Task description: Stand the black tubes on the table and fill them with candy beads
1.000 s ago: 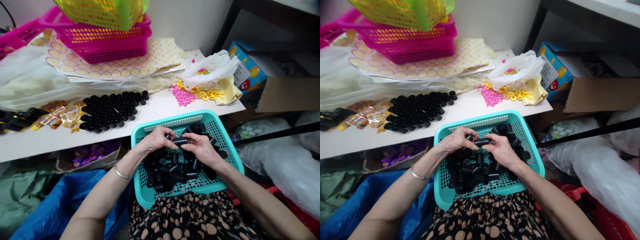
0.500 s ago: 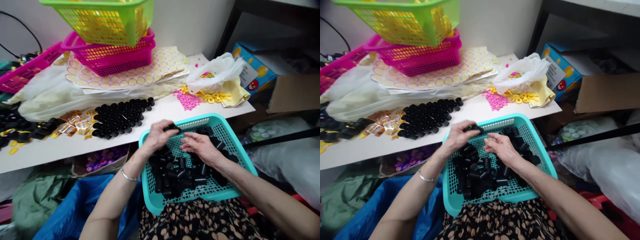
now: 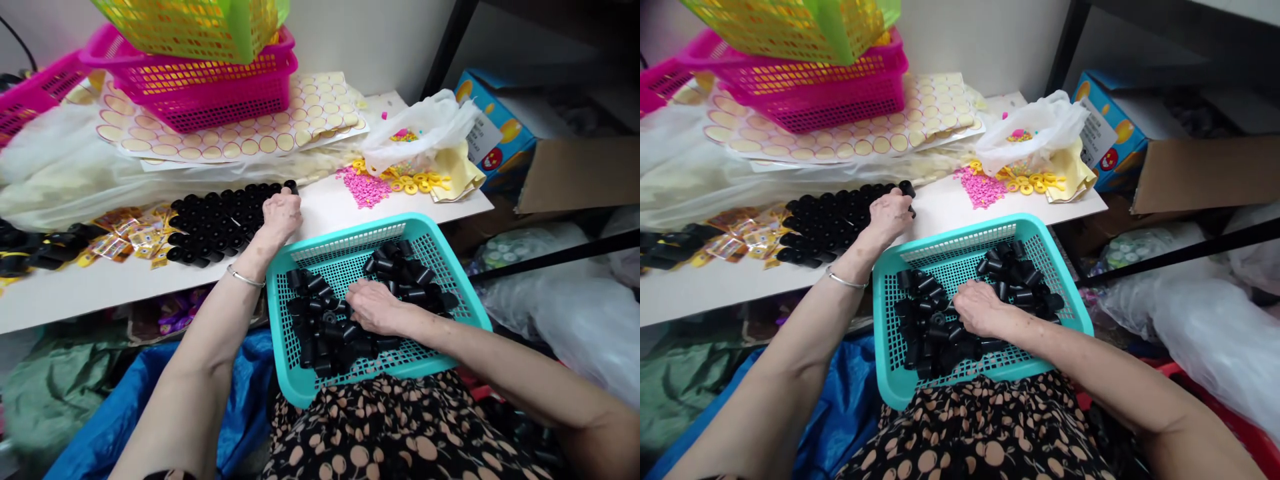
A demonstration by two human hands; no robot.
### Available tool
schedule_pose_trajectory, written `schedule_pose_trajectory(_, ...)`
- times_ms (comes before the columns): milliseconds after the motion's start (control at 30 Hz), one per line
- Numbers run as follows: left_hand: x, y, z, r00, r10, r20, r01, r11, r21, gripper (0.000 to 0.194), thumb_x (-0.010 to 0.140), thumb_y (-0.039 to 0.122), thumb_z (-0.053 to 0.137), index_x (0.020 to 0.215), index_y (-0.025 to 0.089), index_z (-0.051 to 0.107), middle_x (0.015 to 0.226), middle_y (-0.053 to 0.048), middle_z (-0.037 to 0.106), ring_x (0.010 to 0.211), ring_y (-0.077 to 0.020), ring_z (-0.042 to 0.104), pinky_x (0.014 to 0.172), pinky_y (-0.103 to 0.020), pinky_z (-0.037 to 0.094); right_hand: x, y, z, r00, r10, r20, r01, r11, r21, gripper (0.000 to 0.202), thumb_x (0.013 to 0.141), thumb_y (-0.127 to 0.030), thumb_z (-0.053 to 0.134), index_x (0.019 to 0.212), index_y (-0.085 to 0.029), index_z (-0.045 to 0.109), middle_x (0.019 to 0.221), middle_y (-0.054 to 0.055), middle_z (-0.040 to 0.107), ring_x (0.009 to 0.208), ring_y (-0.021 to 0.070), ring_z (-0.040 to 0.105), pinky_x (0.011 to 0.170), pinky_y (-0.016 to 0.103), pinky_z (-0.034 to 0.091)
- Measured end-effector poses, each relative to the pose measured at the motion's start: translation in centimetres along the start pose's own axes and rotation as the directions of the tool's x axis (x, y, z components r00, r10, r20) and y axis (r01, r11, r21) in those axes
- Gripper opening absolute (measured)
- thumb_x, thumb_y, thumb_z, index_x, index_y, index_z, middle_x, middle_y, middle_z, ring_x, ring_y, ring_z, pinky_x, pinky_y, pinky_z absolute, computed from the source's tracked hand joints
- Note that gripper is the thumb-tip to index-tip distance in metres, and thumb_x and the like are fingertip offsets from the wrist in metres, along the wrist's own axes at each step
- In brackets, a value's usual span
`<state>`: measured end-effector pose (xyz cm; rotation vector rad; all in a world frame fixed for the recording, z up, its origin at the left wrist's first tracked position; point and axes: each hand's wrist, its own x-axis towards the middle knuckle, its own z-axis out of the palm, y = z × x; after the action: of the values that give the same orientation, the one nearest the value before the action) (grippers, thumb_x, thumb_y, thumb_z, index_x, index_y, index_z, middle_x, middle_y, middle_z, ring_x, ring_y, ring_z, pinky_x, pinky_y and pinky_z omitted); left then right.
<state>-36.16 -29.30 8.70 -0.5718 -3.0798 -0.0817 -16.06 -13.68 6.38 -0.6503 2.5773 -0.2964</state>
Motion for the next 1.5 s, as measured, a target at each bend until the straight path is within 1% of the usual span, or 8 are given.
schedule_pose_trajectory(200, -2.7, 1.3, -1.4, 0.958, -0.155, -0.242, -0.007, 0.830, -0.558, 0.021, 0.073, 0.035, 0.059, 0.079, 0.015, 0.063, 0.086, -0.008, 0.060, 0.080, -0.0205, 0.054, 0.068, -0.031, 0.038, 0.3, -0.2, 1.0, 1.000, -0.016, -0.027, 0.015, 1.000, -0.016, 0.020, 0.077, -0.021, 0.053, 0.095, -0.014, 0.059, 0.098, 0.013, 0.062, 0.095, 0.0280, 0.055, 0.077, 0.036, 0.041)
schedule_pose_trajectory(300, -5.5, 2.5, -2.1, 0.968, -0.245, 0.052, 0.126, 0.295, -0.947, 0.022, 0.067, 0.035, 0.064, 0.068, 0.013, 0.061, 0.064, -0.003, 0.056, 0.060, -0.0123, 0.049, 0.054, -0.025, 0.035, -0.2, 0.0, 0.6, 0.999, -0.038, -0.028, 0.039, 0.999, 0.014, 0.023, 0.075, -0.016, 0.050, 0.097, -0.015, 0.056, 0.095, 0.012, 0.062, 0.090, 0.0254, 0.056, 0.076, 0.034, 0.040)
schedule_pose_trajectory(467, -10.1, 3.1, -1.9, 0.844, 0.059, 0.533, 0.520, -0.328, -0.788, 0.012, 0.066, 0.018, 0.060, 0.072, 0.010, 0.065, 0.066, -0.005, 0.060, 0.057, -0.0101, 0.052, 0.050, -0.022, 0.040, -1.5, 0.7, -0.6, 0.994, 0.006, -0.113, 0.031, 0.946, 0.323, 0.024, 0.072, -0.012, 0.053, 0.095, -0.018, 0.054, 0.076, 0.002, 0.058, 0.070, 0.0180, 0.053, 0.060, 0.028, 0.036)
schedule_pose_trajectory(733, -12.7, 4.1, -0.9, 0.855, 0.108, 0.507, 0.473, -0.561, -0.679, 0.013, 0.079, 0.015, 0.055, 0.073, 0.008, 0.065, 0.078, -0.009, 0.064, 0.075, -0.0133, 0.061, 0.075, -0.024, 0.051, -2.7, -0.1, -0.7, 0.903, 0.375, -0.209, 0.261, -0.091, 0.961, 0.034, 0.066, -0.024, 0.073, 0.097, -0.019, 0.058, 0.083, 0.000, 0.063, 0.072, 0.0134, 0.062, 0.070, 0.032, 0.053)
schedule_pose_trajectory(900, -13.5, 5.5, -1.1, 0.913, 0.093, 0.398, 0.379, -0.560, -0.737, 0.009, 0.074, 0.019, 0.065, 0.072, 0.010, 0.064, 0.077, -0.006, 0.064, 0.080, -0.0150, 0.062, 0.082, -0.027, 0.049, -2.8, -1.4, -1.1, 0.855, 0.488, -0.174, 0.350, -0.295, 0.889, 0.038, 0.061, -0.024, 0.079, 0.092, -0.017, 0.058, 0.082, 0.002, 0.066, 0.068, 0.0146, 0.068, 0.071, 0.032, 0.057)
schedule_pose_trajectory(1233, -13.9, 5.4, -1.0, 0.926, -0.035, 0.376, 0.312, -0.490, -0.814, 0.014, 0.064, 0.022, 0.070, 0.069, 0.013, 0.061, 0.074, -0.002, 0.063, 0.067, -0.0112, 0.058, 0.064, -0.025, 0.048, -3.3, -1.1, -1.2, 0.755, 0.600, -0.264, 0.378, -0.070, 0.923, 0.037, 0.062, -0.023, 0.078, 0.093, -0.019, 0.058, 0.085, 0.001, 0.067, 0.072, 0.0124, 0.064, 0.072, 0.029, 0.054)
schedule_pose_trajectory(1367, -13.2, 4.0, -0.3, 0.939, -0.021, 0.343, 0.340, -0.085, -0.937, 0.011, 0.060, 0.018, 0.065, 0.069, 0.013, 0.062, 0.059, 0.002, 0.058, 0.053, -0.0088, 0.050, 0.054, -0.022, 0.039, -4.0, 0.3, -0.7, 0.717, 0.627, -0.305, 0.258, 0.167, 0.952, 0.032, 0.065, -0.019, 0.074, 0.093, -0.019, 0.059, 0.083, -0.001, 0.065, 0.074, 0.0104, 0.060, 0.067, 0.023, 0.049)
schedule_pose_trajectory(1500, -12.7, 4.8, 0.5, 0.918, 0.141, 0.370, 0.164, 0.714, -0.680, 0.021, 0.074, 0.034, 0.057, 0.075, 0.014, 0.065, 0.062, -0.003, 0.059, 0.062, -0.0161, 0.056, 0.059, -0.027, 0.040, -4.1, 1.2, 0.1, 0.747, 0.613, -0.255, 0.189, 0.172, 0.967, 0.030, 0.065, -0.020, 0.073, 0.092, -0.018, 0.059, 0.077, -0.002, 0.064, 0.070, 0.0116, 0.058, 0.064, 0.024, 0.047)
